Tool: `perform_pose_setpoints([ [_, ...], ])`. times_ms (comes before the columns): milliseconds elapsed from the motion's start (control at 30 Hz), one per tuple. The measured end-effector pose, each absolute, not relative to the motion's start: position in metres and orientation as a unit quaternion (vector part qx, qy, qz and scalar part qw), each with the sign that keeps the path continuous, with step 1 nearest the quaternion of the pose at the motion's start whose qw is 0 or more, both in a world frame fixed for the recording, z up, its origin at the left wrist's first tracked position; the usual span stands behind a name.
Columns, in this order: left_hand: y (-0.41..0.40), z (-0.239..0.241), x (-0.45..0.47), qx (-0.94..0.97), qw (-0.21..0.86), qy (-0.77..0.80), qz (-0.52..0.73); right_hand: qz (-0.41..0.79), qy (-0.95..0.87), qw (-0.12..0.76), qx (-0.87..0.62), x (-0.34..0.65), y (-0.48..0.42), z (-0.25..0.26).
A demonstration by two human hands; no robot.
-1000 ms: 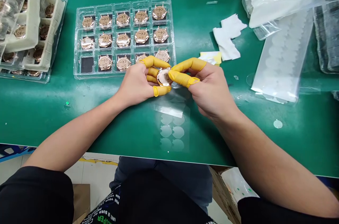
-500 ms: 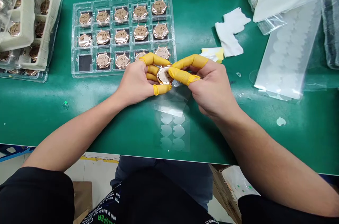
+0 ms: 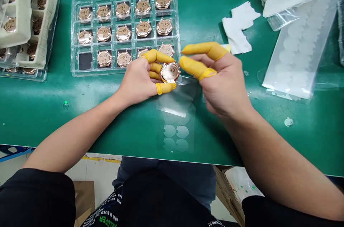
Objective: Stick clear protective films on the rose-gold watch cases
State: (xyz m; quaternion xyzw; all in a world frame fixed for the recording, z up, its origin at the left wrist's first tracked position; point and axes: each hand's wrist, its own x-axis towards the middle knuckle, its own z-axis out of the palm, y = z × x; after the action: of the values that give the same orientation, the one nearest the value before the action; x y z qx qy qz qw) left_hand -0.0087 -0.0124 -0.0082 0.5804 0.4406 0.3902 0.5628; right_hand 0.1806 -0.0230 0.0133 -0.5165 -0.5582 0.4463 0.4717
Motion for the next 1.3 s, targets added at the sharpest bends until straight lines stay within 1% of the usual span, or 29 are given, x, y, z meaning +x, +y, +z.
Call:
perform_pose_setpoints([
  [100, -0.012, -0.008, -0.009, 0.581, 0.559, 0.443, 0.391, 0.372, -0.539, 0.554, -0.514, 0.189, -0.014, 0.013],
  [167, -0.012, -0.009, -0.009, 0.581, 0.562, 0.44, 0.391, 0.353, -0.526, 0.572, -0.522, 0.194, -0.01, 0.013],
  [233, -0.012, -0.009, -0.009, 0.581, 0.564, 0.437, 0.392, 0.385, -0.509, 0.565, -0.523, 0.195, -0.008, 0.013],
  [333, -0.012, -0.009, -0.008, 0.584, 0.56, 0.435, 0.395, 0.466, -0.476, 0.56, -0.493, 0.191, -0.011, 0.018],
  [400, -0.012, -0.01, -0.008, 0.585, 0.562, 0.432, 0.395, 0.514, -0.462, 0.537, -0.483, 0.186, -0.014, 0.023],
  [467, -0.013, -0.011, -0.008, 0.586, 0.564, 0.428, 0.395, 0.561, -0.464, 0.483, -0.486, 0.182, -0.016, 0.025],
  [567, -0.014, -0.013, -0.009, 0.595, 0.565, 0.419, 0.39, 0.621, -0.481, 0.377, -0.491, 0.178, -0.019, 0.023],
  [633, -0.015, -0.014, -0.009, 0.605, 0.563, 0.416, 0.381, 0.641, -0.476, 0.35, -0.49, 0.175, -0.02, 0.019],
  [800, -0.016, -0.009, -0.01, 0.61, 0.559, 0.415, 0.38, 0.615, -0.421, 0.423, -0.515, 0.166, -0.023, 0.015],
  [867, -0.016, -0.007, -0.01, 0.607, 0.561, 0.412, 0.383, 0.607, -0.4, 0.436, -0.53, 0.163, -0.025, 0.017],
  [1100, -0.015, -0.006, -0.01, 0.595, 0.579, 0.405, 0.383, 0.618, -0.403, 0.415, -0.532, 0.171, -0.024, 0.017],
  [1300, -0.014, -0.006, -0.011, 0.592, 0.6, 0.401, 0.359, 0.643, -0.43, 0.4, -0.492, 0.184, -0.019, 0.015],
])
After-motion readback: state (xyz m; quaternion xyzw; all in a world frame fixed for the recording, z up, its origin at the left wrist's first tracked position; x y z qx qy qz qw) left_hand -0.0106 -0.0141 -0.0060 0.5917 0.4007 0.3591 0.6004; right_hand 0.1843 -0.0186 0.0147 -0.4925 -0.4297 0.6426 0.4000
